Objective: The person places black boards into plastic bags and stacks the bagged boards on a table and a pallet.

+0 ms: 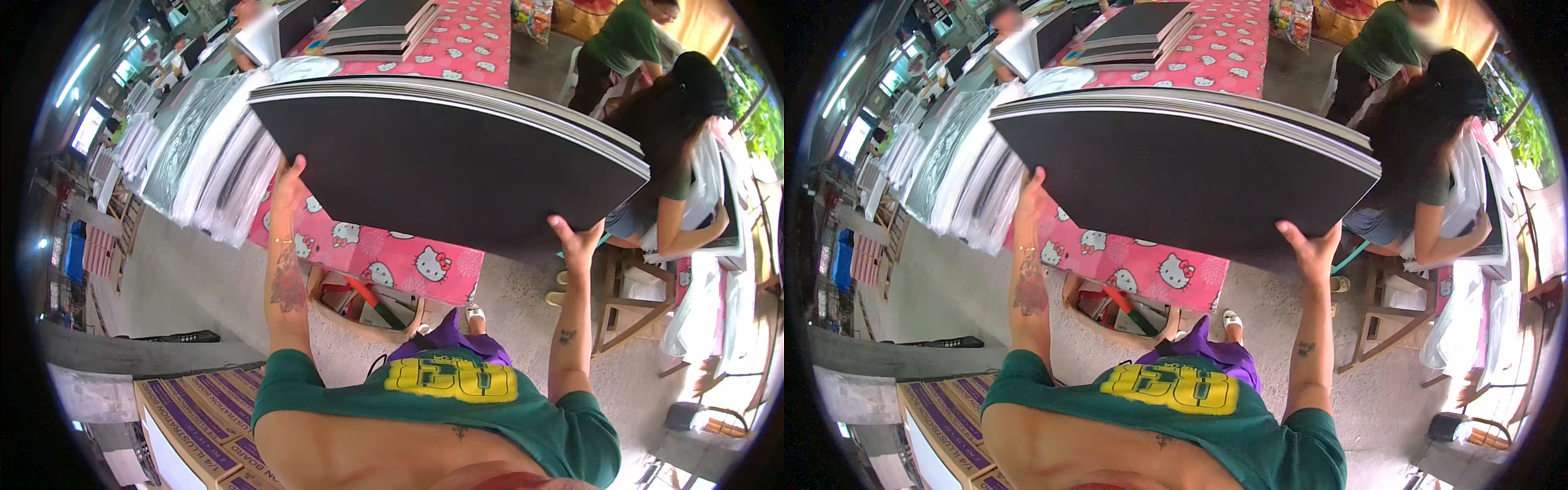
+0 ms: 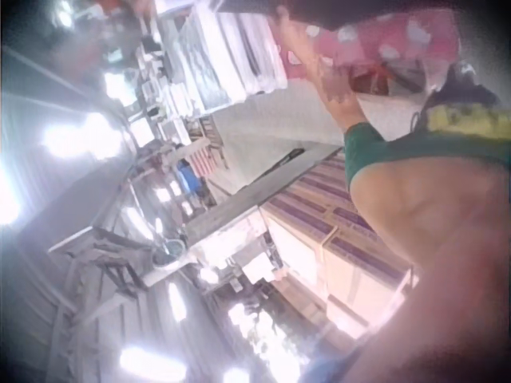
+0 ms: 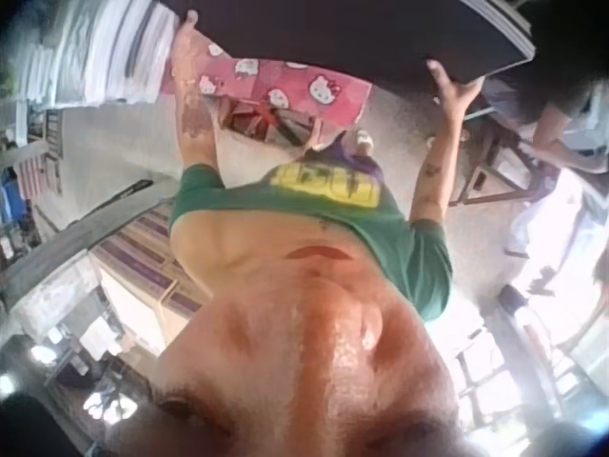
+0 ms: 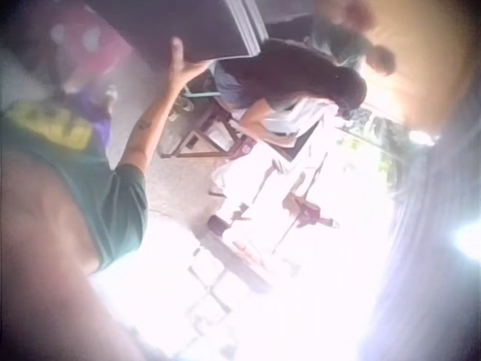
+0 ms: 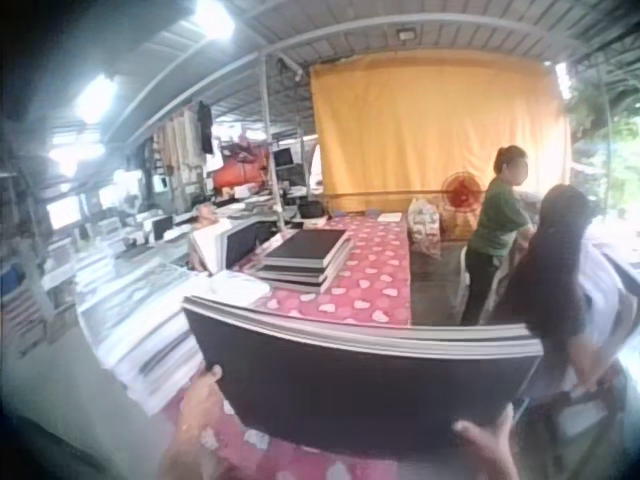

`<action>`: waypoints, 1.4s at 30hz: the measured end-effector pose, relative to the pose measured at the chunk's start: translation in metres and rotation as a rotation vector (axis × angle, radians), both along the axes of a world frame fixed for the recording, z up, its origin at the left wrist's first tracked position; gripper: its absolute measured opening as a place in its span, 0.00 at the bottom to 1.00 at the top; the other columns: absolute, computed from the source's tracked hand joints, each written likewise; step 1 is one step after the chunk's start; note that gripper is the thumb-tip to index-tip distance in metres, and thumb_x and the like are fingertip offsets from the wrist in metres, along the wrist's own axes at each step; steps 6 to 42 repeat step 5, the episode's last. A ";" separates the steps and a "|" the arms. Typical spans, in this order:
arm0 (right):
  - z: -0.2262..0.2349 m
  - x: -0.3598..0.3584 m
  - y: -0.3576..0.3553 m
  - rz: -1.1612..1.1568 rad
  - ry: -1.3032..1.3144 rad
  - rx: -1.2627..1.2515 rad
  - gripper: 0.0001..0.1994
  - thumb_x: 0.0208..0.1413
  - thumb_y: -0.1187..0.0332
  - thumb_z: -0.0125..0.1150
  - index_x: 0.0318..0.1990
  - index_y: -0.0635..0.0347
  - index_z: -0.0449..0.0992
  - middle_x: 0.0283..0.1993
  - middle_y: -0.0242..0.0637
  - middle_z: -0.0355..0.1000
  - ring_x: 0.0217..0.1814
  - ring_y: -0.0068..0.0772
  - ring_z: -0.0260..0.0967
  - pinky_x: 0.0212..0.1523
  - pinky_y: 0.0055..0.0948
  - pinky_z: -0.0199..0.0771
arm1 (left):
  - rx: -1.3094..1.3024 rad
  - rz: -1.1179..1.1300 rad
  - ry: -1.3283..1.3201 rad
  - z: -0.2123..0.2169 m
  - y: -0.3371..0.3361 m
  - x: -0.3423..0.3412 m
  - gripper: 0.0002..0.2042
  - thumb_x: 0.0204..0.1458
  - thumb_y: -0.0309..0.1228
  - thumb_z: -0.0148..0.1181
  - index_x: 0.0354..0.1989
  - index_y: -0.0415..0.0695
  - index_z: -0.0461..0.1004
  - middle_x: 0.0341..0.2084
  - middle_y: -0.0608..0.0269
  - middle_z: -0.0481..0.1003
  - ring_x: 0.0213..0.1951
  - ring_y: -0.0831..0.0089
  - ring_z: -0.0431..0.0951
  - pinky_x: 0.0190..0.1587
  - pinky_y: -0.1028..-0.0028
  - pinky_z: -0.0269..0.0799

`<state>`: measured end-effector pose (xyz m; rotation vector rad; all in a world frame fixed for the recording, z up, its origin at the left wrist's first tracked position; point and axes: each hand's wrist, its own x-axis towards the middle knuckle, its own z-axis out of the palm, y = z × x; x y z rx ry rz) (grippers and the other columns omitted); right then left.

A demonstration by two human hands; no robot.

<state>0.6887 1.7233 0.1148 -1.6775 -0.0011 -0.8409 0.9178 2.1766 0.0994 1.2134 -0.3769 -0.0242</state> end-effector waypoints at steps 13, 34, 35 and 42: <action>0.012 0.022 0.015 0.401 0.004 0.198 0.47 0.39 0.62 0.75 0.63 0.64 0.48 0.57 0.42 0.61 0.59 0.33 0.58 0.61 0.32 0.54 | 0.028 -0.039 -0.057 0.015 0.086 -0.054 0.40 0.44 0.35 0.67 0.65 0.42 0.50 0.62 0.59 0.56 0.65 0.66 0.52 0.67 0.64 0.39; 0.012 0.022 0.015 0.401 0.004 0.198 0.47 0.39 0.62 0.75 0.63 0.64 0.48 0.57 0.42 0.61 0.59 0.33 0.58 0.61 0.32 0.54 | 0.028 -0.039 -0.057 0.015 0.086 -0.054 0.40 0.44 0.35 0.67 0.65 0.42 0.50 0.62 0.59 0.56 0.65 0.66 0.52 0.67 0.64 0.39; 0.012 0.022 0.015 0.401 0.004 0.198 0.47 0.39 0.62 0.75 0.63 0.64 0.48 0.57 0.42 0.61 0.59 0.33 0.58 0.61 0.32 0.54 | 0.028 -0.039 -0.057 0.015 0.086 -0.054 0.40 0.44 0.35 0.67 0.65 0.42 0.50 0.62 0.59 0.56 0.65 0.66 0.52 0.67 0.64 0.39; 0.012 0.022 0.015 0.401 0.004 0.198 0.47 0.39 0.62 0.75 0.63 0.64 0.48 0.57 0.42 0.61 0.59 0.33 0.58 0.61 0.32 0.54 | 0.028 -0.039 -0.057 0.015 0.086 -0.054 0.40 0.44 0.35 0.67 0.65 0.42 0.50 0.62 0.59 0.56 0.65 0.66 0.52 0.67 0.64 0.39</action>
